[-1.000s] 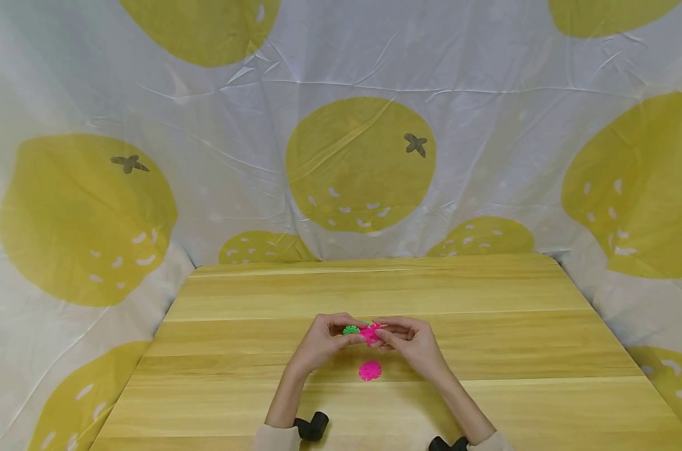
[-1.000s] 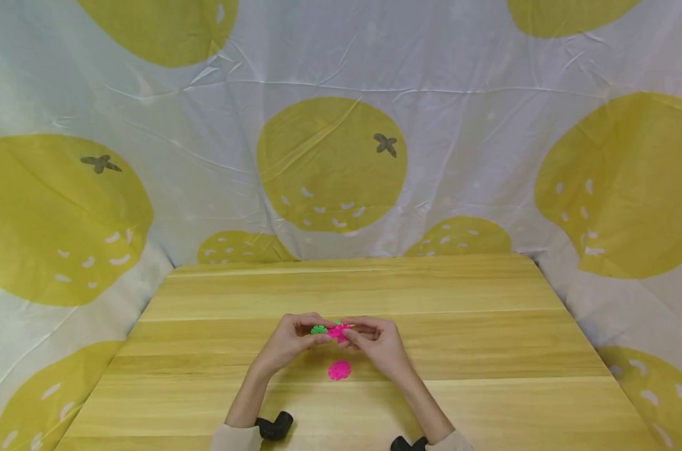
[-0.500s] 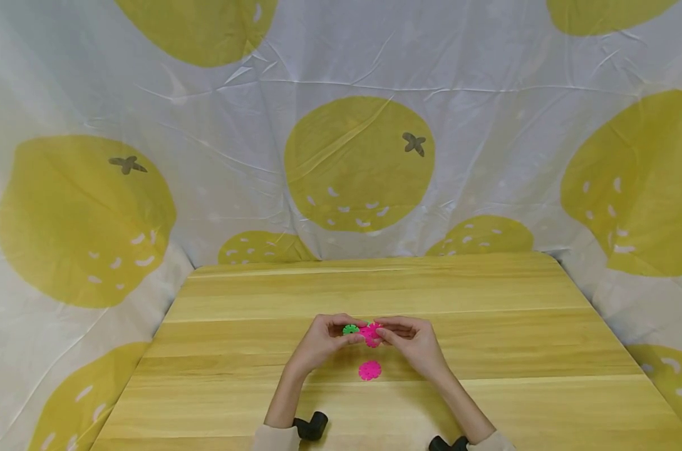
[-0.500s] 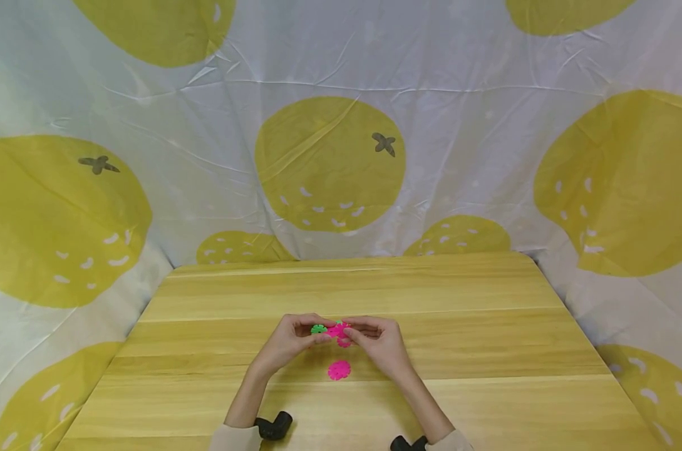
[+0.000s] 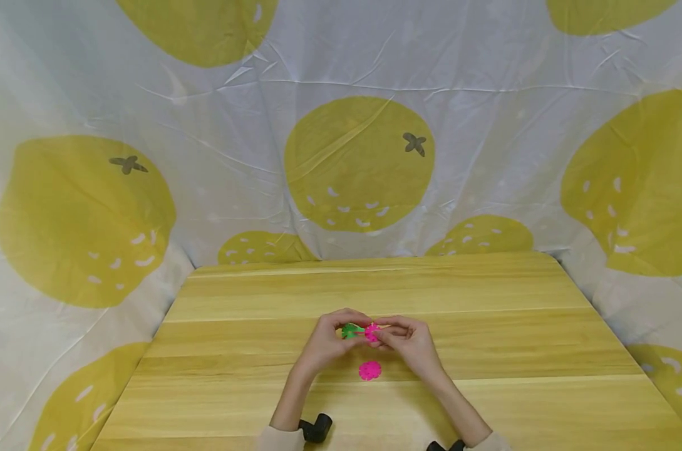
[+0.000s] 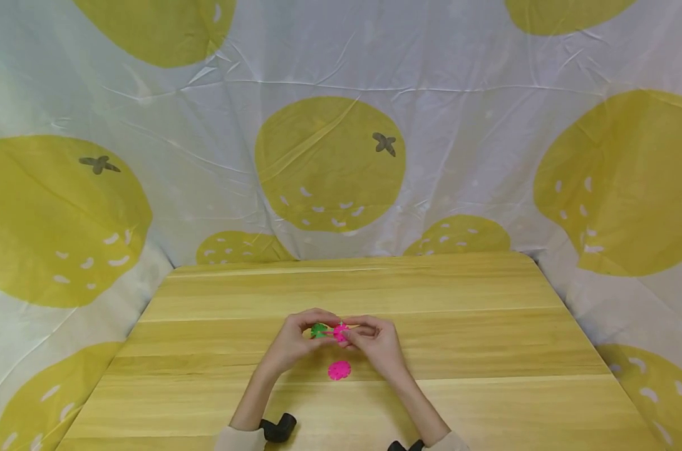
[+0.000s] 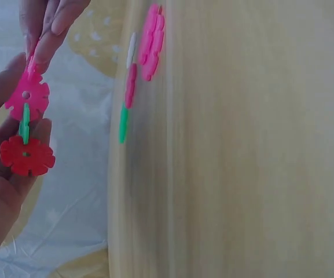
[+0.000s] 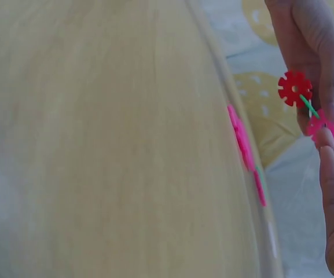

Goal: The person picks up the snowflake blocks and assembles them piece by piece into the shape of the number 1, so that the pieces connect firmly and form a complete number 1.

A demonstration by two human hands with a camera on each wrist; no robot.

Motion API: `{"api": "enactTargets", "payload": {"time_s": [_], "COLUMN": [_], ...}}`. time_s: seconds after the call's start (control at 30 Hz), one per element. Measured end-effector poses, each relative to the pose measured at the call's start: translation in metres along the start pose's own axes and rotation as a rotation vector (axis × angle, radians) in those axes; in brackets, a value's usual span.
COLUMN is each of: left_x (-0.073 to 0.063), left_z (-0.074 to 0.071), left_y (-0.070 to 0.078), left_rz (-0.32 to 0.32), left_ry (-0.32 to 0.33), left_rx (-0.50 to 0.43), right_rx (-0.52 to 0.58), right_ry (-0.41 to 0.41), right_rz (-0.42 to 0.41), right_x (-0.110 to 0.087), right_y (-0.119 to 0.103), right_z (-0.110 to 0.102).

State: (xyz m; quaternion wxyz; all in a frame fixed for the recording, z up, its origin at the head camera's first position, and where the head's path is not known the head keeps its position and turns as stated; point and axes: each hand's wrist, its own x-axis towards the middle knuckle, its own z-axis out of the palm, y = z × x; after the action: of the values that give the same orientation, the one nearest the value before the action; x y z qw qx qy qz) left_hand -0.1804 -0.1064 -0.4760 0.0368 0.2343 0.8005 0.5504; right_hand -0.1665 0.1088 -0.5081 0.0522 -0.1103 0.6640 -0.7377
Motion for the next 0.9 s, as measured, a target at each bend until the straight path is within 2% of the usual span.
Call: {"api": "enactTargets", "payload": {"time_s": [0.2,0.4,0.57,0.67,0.9], "left_x": [0.0,-0.002,-0.003,-0.003,-0.006], "left_z": [0.003,-0.008,-0.012,-0.013,-0.019], "left_y": [-0.002,-0.006,-0.009,-0.01,-0.008], "left_rz": [0.001,0.023,0.056,0.037,-0.045], "left_ry": [0.009,-0.089,-0.138,-0.148,-0.099], "left_rx": [-0.024,-0.092,-0.138,-0.152,-0.155], "right_rx": [0.029,0.062,0.09,0.1,0.095], "right_ry": [0.013,0.055,0.066,0.056,0.099], "right_rz": [0.061,0.123,0.158,0.166,0.177], "right_x": [0.0,0.001,0.002,0.002,0.002], "right_y": [0.0,0.001,0.0,0.0,-0.003], "right_z": [0.003,0.001,-0.001,-0.002,-0.005]}}
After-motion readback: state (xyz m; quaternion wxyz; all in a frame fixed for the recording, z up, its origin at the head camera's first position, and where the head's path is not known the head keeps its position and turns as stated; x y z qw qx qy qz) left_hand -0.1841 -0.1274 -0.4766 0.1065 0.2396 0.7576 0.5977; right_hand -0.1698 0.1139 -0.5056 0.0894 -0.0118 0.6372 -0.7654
